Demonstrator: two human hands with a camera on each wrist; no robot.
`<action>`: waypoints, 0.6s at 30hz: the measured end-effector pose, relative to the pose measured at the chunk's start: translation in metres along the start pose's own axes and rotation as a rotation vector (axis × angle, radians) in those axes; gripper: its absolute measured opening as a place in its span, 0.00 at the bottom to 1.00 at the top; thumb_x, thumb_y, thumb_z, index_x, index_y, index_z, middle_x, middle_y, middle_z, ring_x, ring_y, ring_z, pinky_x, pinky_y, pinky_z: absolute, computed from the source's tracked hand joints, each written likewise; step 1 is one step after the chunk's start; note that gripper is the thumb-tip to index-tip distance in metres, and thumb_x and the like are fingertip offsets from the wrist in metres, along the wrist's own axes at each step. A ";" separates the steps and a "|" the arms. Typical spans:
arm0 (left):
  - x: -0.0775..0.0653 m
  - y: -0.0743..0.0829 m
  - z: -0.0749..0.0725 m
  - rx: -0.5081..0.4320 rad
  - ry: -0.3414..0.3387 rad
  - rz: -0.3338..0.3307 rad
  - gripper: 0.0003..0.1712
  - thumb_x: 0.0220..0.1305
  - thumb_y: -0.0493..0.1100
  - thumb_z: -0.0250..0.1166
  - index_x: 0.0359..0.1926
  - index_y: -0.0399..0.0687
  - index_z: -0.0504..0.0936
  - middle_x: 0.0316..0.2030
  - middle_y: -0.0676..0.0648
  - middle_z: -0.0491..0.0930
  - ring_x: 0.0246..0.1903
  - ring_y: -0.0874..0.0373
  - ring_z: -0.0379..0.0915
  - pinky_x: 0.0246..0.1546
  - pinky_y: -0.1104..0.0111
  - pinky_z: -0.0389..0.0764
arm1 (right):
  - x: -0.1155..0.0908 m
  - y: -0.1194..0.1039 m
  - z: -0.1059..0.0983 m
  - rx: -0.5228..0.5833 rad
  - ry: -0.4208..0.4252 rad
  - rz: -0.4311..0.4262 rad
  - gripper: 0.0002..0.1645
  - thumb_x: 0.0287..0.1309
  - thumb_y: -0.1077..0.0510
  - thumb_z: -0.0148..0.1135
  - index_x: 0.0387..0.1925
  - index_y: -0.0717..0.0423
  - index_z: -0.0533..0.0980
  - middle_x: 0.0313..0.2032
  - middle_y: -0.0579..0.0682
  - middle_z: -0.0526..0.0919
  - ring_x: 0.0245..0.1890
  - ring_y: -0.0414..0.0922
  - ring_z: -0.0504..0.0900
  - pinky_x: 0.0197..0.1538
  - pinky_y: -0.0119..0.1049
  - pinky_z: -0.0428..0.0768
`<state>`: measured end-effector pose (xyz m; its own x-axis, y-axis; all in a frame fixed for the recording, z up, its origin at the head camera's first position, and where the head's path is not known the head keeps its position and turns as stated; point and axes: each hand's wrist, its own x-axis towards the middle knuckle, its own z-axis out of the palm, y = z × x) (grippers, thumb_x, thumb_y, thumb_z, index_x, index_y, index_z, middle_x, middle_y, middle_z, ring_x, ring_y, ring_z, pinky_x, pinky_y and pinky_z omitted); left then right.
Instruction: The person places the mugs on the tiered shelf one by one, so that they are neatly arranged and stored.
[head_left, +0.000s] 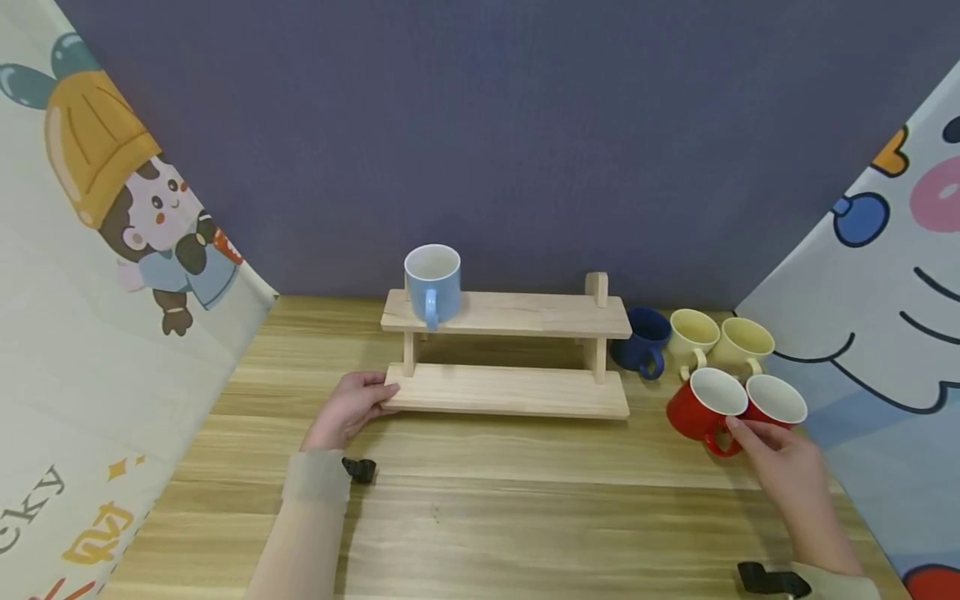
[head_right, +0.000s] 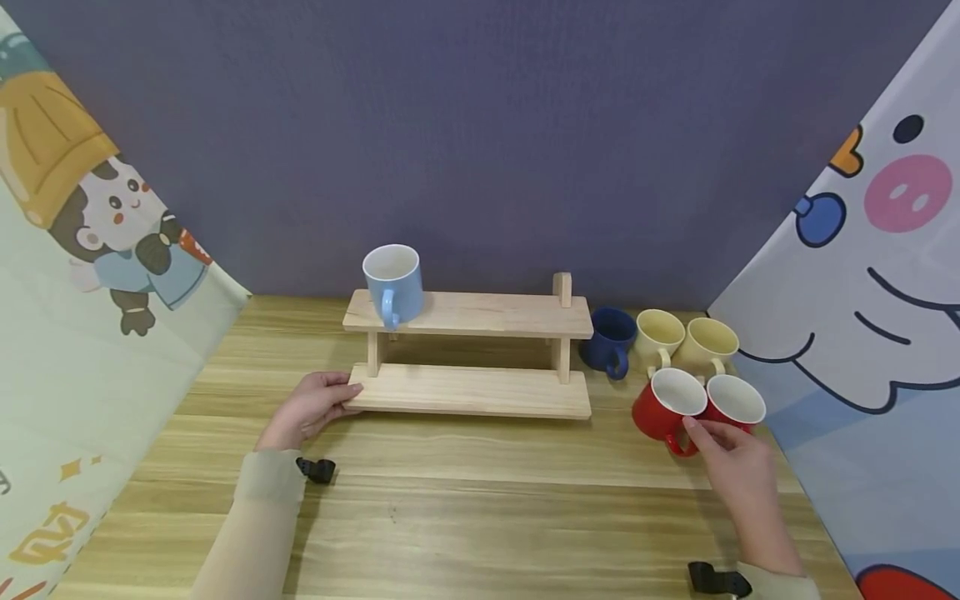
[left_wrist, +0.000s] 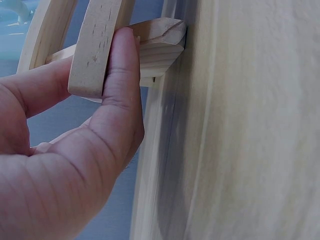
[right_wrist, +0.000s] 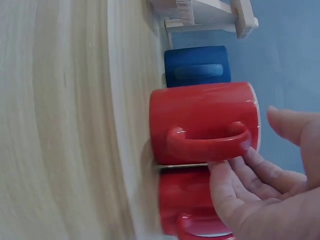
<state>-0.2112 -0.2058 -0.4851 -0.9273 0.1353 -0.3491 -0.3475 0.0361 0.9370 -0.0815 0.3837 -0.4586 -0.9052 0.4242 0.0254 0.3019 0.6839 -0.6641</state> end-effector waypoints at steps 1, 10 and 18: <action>0.000 0.000 0.000 0.001 -0.004 0.001 0.31 0.75 0.33 0.60 0.69 0.18 0.59 0.59 0.24 0.70 0.57 0.40 0.74 0.51 0.61 0.84 | 0.001 0.002 0.000 0.007 -0.007 0.017 0.39 0.69 0.36 0.60 0.53 0.71 0.81 0.48 0.67 0.83 0.46 0.56 0.74 0.34 0.38 0.73; -0.001 0.002 0.000 0.008 -0.005 0.005 0.33 0.75 0.34 0.60 0.70 0.17 0.57 0.61 0.24 0.68 0.59 0.38 0.72 0.52 0.61 0.84 | 0.006 0.018 0.007 0.346 -0.179 0.024 0.35 0.73 0.43 0.60 0.48 0.78 0.81 0.32 0.48 0.89 0.34 0.27 0.83 0.38 0.18 0.81; 0.000 0.001 0.000 0.001 -0.001 0.001 0.29 0.75 0.33 0.60 0.68 0.18 0.62 0.58 0.25 0.71 0.55 0.41 0.75 0.51 0.61 0.84 | 0.013 0.027 0.012 0.544 -0.233 -0.052 0.21 0.73 0.52 0.61 0.45 0.71 0.84 0.34 0.48 0.89 0.36 0.34 0.86 0.42 0.20 0.82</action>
<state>-0.2113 -0.2054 -0.4835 -0.9273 0.1365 -0.3485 -0.3468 0.0370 0.9372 -0.0881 0.4010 -0.4851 -0.9750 0.2149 -0.0558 0.1145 0.2713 -0.9557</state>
